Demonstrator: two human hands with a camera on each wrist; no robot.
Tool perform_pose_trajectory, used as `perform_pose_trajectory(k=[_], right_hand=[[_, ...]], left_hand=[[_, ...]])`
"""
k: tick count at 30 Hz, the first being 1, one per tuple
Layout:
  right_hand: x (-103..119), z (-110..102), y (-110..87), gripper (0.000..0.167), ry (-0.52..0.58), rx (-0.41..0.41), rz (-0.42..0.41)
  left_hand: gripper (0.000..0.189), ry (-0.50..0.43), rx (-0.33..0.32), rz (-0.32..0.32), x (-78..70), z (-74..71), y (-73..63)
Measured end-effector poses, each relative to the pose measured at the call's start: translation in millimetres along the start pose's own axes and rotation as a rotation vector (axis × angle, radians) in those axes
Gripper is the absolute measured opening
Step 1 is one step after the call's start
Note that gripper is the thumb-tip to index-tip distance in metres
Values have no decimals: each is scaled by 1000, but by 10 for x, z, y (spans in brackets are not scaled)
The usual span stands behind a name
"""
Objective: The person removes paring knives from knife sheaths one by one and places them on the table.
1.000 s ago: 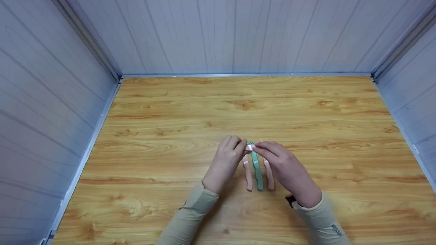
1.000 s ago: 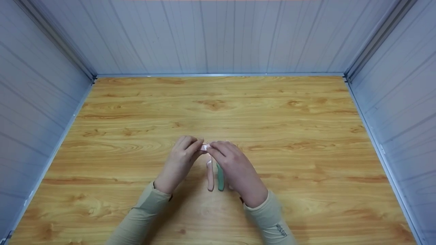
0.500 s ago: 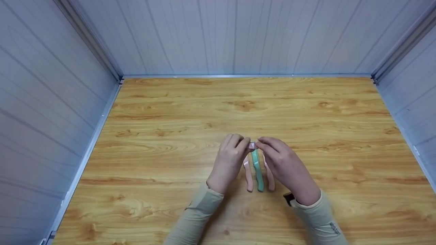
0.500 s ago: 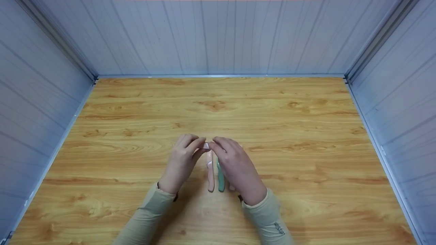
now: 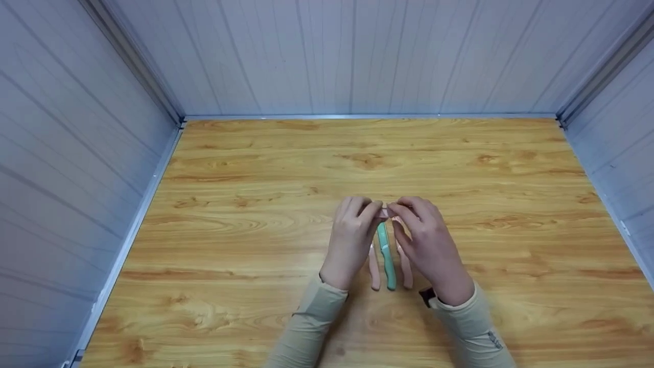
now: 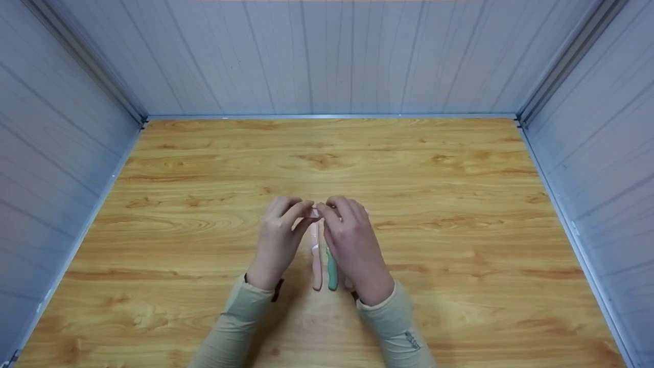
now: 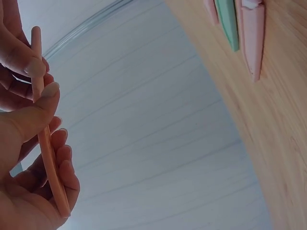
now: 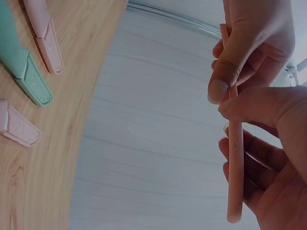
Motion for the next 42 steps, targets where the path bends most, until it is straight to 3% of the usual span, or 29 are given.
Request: perform_pose_trajectory(k=[9, 19, 32, 42], right_hand=[[-48, 7, 84, 29, 36, -13, 61], [-48, -17, 161, 24, 62, -30, 109], [-33, -108, 156, 14, 78, -37, 37], [-6, -170, 163, 14, 65, -34, 20]], left_hand=[[15, -26, -64, -7, 21, -86, 84], [14, -8, -72, 13, 14, -142, 126], [16, -180, -3, 47, -12, -173, 128], [11, -205, -6, 59, -86, -203, 145]])
Point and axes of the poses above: each hand's wrist, its own y-axis towards the middle knuckle, its own z-axis out of the palm, x = y × z, the point moved 8 cm from there along y, towards the middle knuckle, and after that the axes turned 1 degree about -x, right-handed, at the moved point
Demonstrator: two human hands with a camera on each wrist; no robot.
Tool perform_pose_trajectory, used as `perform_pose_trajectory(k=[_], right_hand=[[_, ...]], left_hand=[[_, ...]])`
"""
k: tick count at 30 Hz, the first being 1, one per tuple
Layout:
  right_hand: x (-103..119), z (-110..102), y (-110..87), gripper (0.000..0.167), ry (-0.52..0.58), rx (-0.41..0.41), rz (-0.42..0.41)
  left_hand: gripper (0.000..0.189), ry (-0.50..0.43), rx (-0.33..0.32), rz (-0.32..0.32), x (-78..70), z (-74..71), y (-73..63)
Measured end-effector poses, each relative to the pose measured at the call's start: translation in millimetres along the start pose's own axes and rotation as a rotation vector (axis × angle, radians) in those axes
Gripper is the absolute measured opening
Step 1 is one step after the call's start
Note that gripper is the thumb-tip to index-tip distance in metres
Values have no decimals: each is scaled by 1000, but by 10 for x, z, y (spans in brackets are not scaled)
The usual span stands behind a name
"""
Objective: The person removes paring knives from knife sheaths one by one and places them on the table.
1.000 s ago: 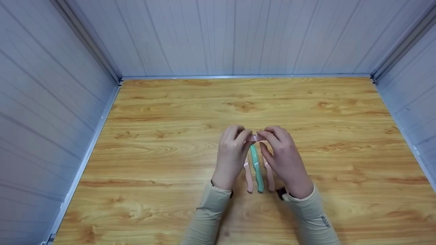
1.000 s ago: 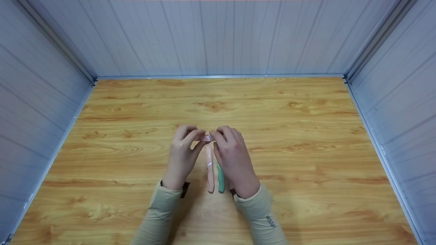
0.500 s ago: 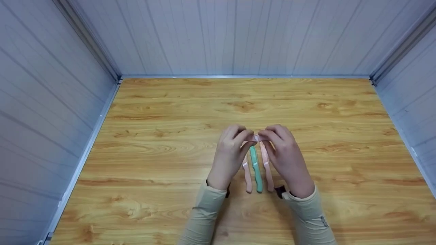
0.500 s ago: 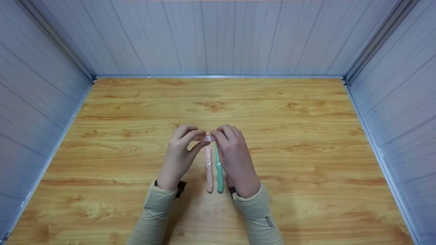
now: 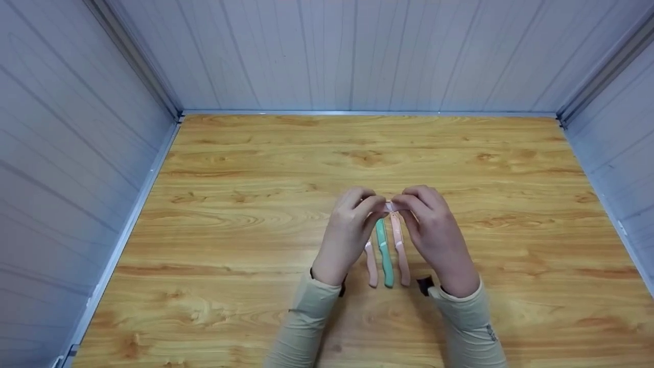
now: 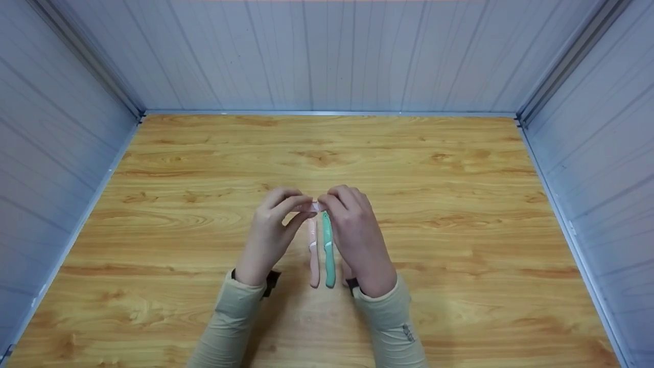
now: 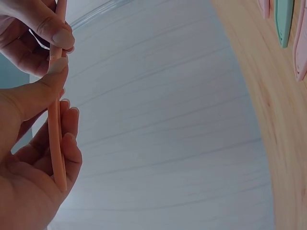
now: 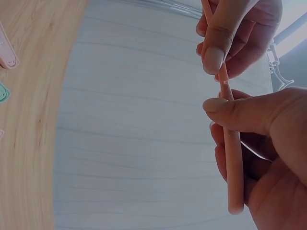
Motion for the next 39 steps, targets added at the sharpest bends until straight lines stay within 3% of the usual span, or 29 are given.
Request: perform_pose_trajectory(k=[18, 32, 39], right_hand=[[-4, -40, 18, 11, 17, -12, -25], [-21, -7, -9, 14, -6, 4, 14], [-26, -18, -13, 12, 4, 14, -19]], left_hand=[[13, -46, 8, -10, 2, 21, 6], [15, -62, 3, -29, 8, 15, -3], [15, -92, 19, -42, 20, 24, -17]])
Point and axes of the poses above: each hand's wrist, its own y-axis towards the middle knuckle, its own z-axis out of the palm, x = y × z, the point moved 8 cm from there along y, towards the middle knuckle, and after that the axes turned 1 degree about -x, right-handed, at the moved point
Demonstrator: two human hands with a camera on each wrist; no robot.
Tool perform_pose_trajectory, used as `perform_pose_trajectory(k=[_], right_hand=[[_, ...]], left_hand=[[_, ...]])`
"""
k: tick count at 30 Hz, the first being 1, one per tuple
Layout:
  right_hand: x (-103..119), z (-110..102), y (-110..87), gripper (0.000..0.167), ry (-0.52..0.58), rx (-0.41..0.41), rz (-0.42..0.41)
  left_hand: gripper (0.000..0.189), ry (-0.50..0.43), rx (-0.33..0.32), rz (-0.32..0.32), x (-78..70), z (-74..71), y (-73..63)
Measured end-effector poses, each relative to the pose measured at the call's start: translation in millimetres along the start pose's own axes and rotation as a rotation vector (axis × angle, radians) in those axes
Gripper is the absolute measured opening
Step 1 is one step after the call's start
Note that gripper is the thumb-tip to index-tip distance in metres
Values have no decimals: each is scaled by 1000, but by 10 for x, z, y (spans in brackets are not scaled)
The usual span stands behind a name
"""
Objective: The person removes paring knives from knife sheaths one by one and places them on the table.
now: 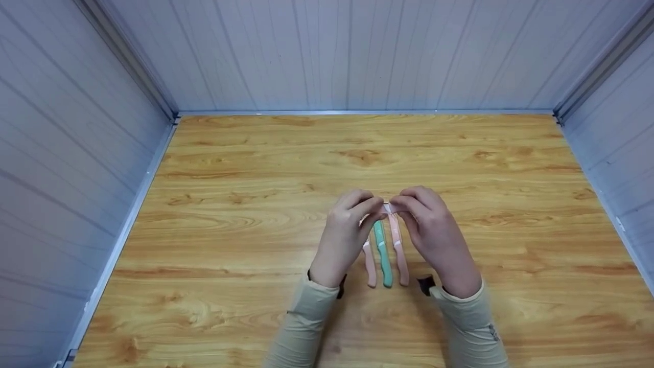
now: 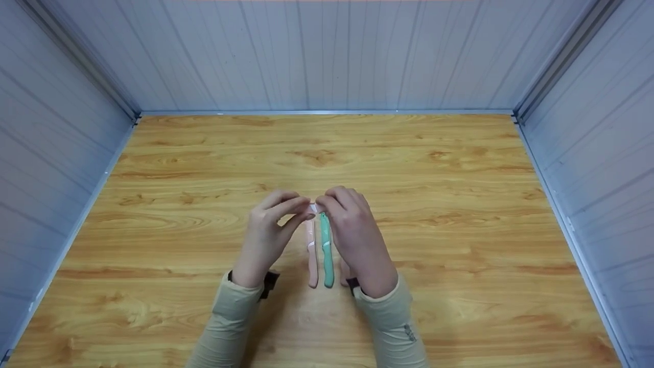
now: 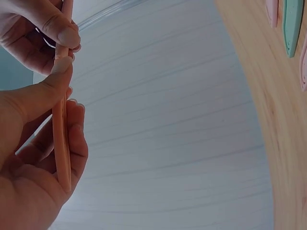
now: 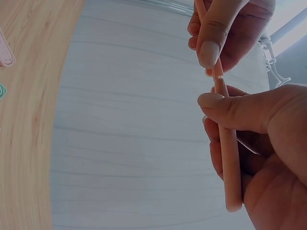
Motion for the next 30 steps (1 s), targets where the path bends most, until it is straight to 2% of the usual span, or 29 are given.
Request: perform_pose_trajectory(k=[6, 24, 30], right_hand=[[11, -7, 15, 10, 28, 11, 9], [-3, 14, -3, 15, 16, 21, 21], [-7, 25, 1, 15, 21, 30, 33]], left_hand=[[16, 9, 5, 3, -3, -14, 3], [13, 32, 41, 3, 1, -27, 13], [12, 32, 35, 5, 5, -32, 3]])
Point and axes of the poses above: each hand's wrist, its own y-axis towards the middle knuckle, its own z-axis out of the palm, x = y × z, the point moved 8 cm from there along y, towards the middle knuckle, and after that the axes turned 1 degree about -x, right-handed, at the moved point
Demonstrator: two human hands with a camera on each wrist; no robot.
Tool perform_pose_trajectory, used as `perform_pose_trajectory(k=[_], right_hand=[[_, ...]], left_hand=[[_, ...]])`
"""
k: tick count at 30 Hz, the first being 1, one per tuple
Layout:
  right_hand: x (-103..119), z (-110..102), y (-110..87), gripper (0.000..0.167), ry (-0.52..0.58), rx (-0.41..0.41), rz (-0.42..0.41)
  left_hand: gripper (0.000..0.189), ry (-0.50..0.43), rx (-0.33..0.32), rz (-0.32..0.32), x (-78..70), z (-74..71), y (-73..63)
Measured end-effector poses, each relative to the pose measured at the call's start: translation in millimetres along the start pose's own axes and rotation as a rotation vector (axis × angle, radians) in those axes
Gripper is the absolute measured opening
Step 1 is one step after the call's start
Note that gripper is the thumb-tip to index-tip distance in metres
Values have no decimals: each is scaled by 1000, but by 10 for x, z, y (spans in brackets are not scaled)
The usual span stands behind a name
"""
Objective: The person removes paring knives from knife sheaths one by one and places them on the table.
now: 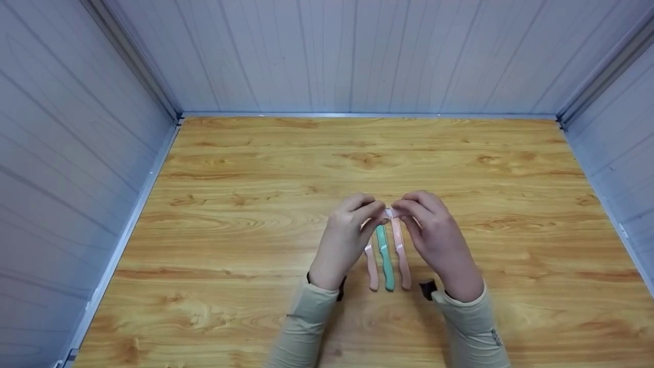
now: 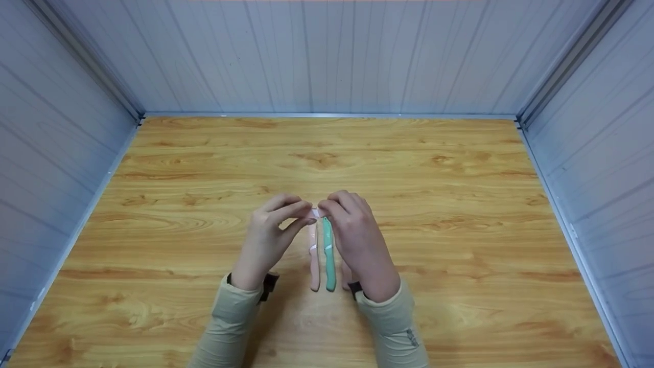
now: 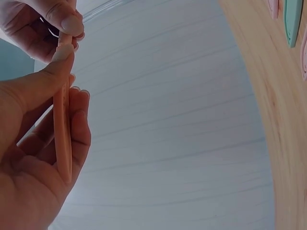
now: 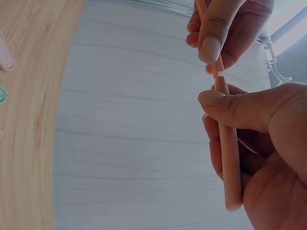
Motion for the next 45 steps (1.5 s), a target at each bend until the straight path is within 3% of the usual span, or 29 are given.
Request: perform_pose_trajectory(k=[22, 34, 45], right_hand=[[-7, -21, -1, 14, -13, -2, -20], [45, -13, -2, 14, -33, -70, 4], [97, -5, 16, 12, -62, -129, 23]], left_hand=[[13, 29, 3, 7, -9, 26, -1], [14, 231, 8, 69, -79, 74, -2], [17, 275, -37, 83, -95, 53, -2]])
Point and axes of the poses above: each hand's wrist, its own y-axis towards the middle knuckle, its own z-axis out of the palm, x = y × z, the point moved 8 cm from there along y, towards the middle knuckle, and after that the axes turned 1 degree about -x, right-handed, at the moved point
